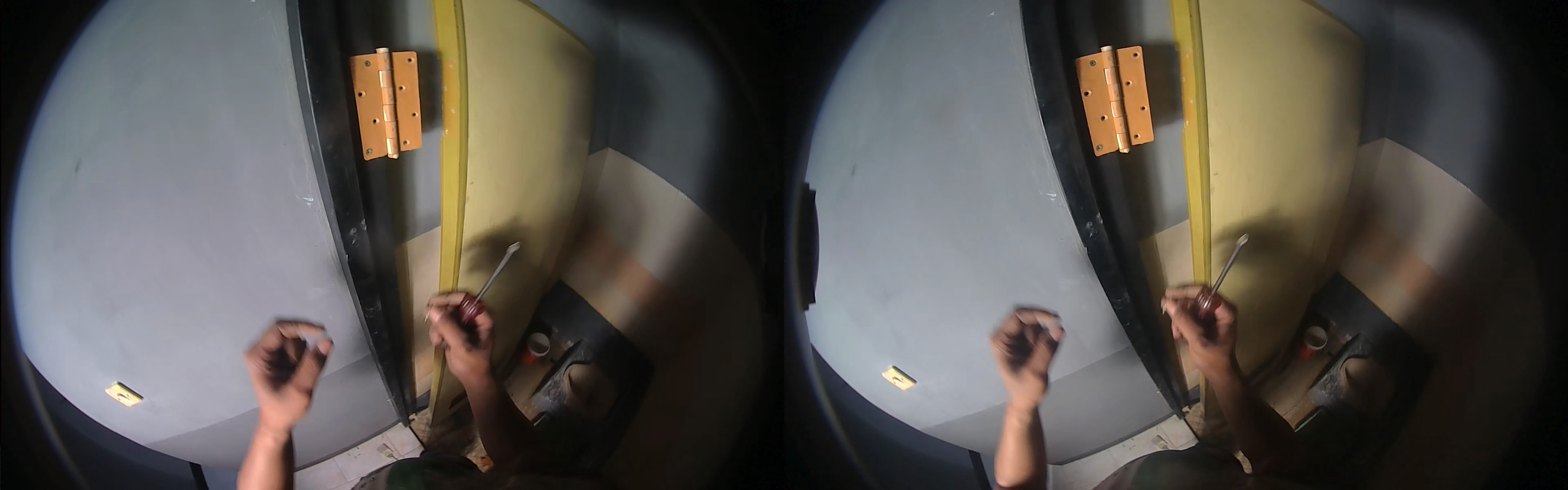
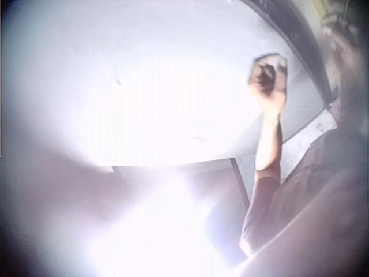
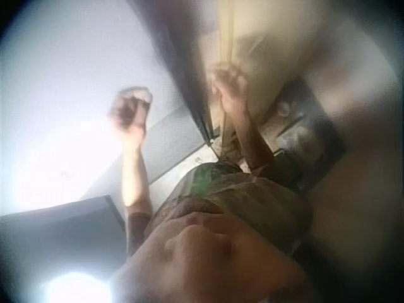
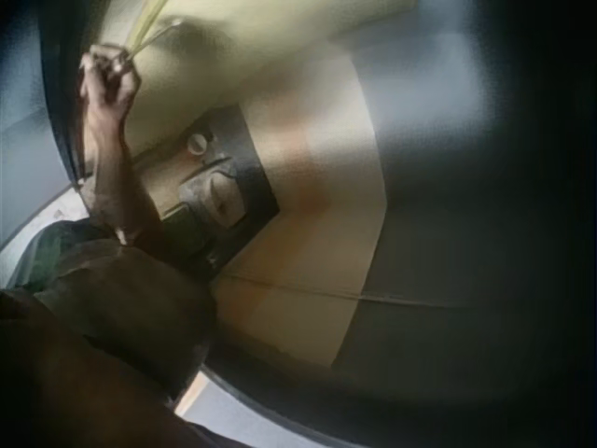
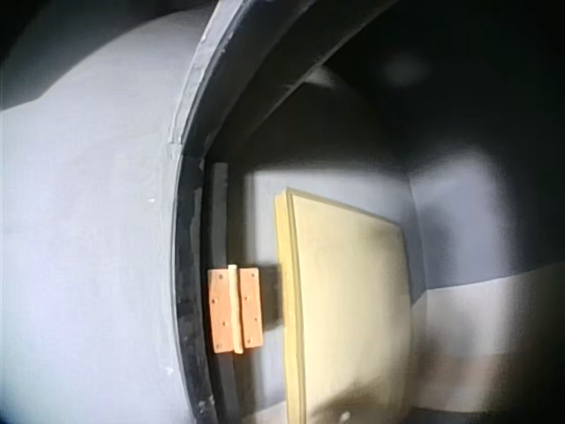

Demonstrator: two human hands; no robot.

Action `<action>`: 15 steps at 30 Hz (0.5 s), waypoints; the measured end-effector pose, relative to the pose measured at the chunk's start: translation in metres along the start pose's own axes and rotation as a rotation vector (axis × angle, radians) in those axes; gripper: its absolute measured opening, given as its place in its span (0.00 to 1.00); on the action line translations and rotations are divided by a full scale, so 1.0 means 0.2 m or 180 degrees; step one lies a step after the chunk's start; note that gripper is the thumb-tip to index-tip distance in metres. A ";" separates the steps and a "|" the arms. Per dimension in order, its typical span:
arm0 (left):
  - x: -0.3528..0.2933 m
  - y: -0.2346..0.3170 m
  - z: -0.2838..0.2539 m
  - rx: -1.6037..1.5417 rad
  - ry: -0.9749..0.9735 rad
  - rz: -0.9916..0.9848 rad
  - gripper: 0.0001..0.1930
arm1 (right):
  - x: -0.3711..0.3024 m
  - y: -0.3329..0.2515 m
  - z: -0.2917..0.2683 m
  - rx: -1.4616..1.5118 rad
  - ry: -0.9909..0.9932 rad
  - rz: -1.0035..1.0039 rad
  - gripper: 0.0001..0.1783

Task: The person installs a door hinge onto a door frame using a screwdriver.

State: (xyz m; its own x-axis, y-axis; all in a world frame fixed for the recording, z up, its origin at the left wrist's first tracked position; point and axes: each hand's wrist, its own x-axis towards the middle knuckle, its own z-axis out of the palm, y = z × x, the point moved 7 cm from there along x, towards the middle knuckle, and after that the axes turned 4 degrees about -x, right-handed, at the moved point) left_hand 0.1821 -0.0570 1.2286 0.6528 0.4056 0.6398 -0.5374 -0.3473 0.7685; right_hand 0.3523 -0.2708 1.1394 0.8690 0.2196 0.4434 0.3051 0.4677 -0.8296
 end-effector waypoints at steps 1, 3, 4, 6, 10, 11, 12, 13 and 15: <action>0.12 0.10 0.02 0.0286 0.0131 0.0332 0.09 | 0.09 -0.16 0.02 -0.0011 0.0168 -0.0552 0.08; 0.36 0.28 0.10 0.0654 0.0378 0.1007 0.12 | 0.27 -0.45 0.08 0.0103 0.0579 -0.1336 0.07; 0.48 0.35 0.18 0.0712 0.0472 0.1345 0.14 | 0.34 -0.55 0.11 -0.0091 0.0666 -0.1665 0.07; 0.61 0.49 0.27 0.1145 0.0734 0.1782 0.21 | 0.47 -0.76 0.22 -0.0352 0.0789 -0.2266 0.08; 0.80 0.29 0.35 0.0618 0.0864 0.1688 0.26 | 0.67 -0.81 0.46 -0.0257 0.0577 -0.2837 0.05; 0.77 0.26 0.35 0.0720 0.0939 0.1992 0.25 | 0.68 -0.81 0.48 -0.0365 0.0582 -0.2892 0.03; 0.75 0.23 0.35 0.0819 0.1007 0.2281 0.24 | 0.70 -0.80 0.50 -0.0436 0.0582 -0.2822 0.04; 0.73 0.22 0.34 0.0826 0.0960 0.2631 0.23 | 0.72 -0.79 0.51 -0.0505 0.0583 -0.2754 0.04; 0.74 0.18 0.33 0.0826 0.0957 0.2671 0.23 | 0.75 -0.77 0.53 -0.0558 0.0512 -0.2786 0.04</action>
State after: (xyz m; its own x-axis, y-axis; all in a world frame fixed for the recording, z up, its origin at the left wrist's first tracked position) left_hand 0.2950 -0.0649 1.3508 -0.0813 0.1252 0.9888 -0.6112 -0.7899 0.0498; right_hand 0.3944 -0.2187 1.3691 0.3386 -0.2815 0.8978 0.9256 0.2713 -0.2640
